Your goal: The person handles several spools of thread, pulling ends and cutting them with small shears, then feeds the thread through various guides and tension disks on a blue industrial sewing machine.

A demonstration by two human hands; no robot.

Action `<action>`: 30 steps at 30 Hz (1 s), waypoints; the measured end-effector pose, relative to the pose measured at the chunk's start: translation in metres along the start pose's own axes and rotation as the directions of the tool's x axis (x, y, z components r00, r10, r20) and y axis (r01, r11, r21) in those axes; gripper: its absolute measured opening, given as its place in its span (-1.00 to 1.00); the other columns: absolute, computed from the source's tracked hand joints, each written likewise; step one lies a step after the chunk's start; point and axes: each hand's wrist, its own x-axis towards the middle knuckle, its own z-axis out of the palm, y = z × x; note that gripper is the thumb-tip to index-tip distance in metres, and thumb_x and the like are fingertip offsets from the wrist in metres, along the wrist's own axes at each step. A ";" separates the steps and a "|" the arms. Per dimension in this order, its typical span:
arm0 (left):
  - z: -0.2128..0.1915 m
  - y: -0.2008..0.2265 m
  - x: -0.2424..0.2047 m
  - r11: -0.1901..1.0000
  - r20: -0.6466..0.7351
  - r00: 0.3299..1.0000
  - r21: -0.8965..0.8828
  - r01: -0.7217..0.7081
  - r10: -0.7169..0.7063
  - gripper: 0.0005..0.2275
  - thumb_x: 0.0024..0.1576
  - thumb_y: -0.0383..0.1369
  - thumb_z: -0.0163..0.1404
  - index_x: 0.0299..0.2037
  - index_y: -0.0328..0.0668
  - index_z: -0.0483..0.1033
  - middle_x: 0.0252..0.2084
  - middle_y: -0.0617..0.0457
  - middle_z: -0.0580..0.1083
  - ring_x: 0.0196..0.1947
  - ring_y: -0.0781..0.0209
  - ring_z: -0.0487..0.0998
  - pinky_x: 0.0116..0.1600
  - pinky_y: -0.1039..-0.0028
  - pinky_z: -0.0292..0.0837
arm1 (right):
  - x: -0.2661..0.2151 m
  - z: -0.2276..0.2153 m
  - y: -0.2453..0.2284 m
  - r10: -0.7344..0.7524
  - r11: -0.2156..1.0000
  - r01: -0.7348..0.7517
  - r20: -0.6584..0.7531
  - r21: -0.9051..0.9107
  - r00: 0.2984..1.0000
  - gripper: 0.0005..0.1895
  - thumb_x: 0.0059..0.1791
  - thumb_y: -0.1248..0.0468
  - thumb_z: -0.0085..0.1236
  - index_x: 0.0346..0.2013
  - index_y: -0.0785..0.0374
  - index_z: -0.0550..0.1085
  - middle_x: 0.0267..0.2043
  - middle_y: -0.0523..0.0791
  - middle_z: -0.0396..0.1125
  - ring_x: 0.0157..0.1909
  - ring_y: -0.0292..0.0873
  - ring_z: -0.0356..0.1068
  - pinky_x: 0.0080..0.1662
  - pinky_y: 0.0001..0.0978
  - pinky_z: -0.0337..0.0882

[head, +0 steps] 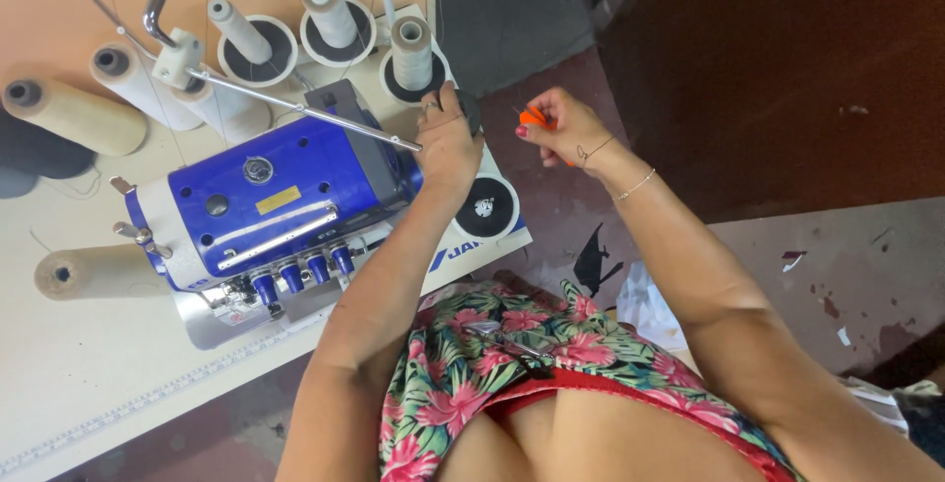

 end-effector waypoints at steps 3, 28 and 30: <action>0.013 -0.001 -0.006 0.989 -0.033 0.994 0.103 -0.103 0.107 -0.25 0.05 -0.41 0.26 0.44 -0.17 0.09 0.34 -0.24 0.20 0.35 -0.41 0.31 0.22 -0.10 0.46 | 0.004 -0.008 0.039 -0.011 0.998 0.010 0.005 0.057 1.000 -0.37 -0.10 0.22 0.44 0.09 0.46 0.32 -0.19 0.02 0.33 -0.66 -0.28 0.37 -0.61 -0.50 0.56; -0.068 -0.096 -0.253 0.338 0.029 0.686 -0.885 -0.321 0.727 -0.30 -0.14 -0.47 0.40 0.27 -0.11 0.40 0.15 -0.08 0.44 0.15 -0.01 0.49 0.16 0.28 0.51 | -0.295 0.039 0.010 -0.248 0.841 0.152 0.120 0.519 0.961 0.01 -0.26 -0.24 0.36 0.15 0.55 0.38 0.16 0.20 0.39 -0.29 -0.26 0.32 -0.24 -0.44 0.37; -0.084 -0.121 -0.269 0.285 0.019 0.750 -0.931 -0.228 0.661 -0.29 -0.15 -0.49 0.42 0.27 -0.14 0.41 0.15 -0.11 0.45 0.13 0.02 0.48 0.11 0.32 0.54 | -0.320 0.074 -0.022 -0.243 0.841 0.167 0.083 0.514 0.967 0.12 -0.36 -0.25 0.46 0.17 0.58 0.36 0.28 0.22 0.32 0.07 -0.02 0.50 0.02 -0.27 0.50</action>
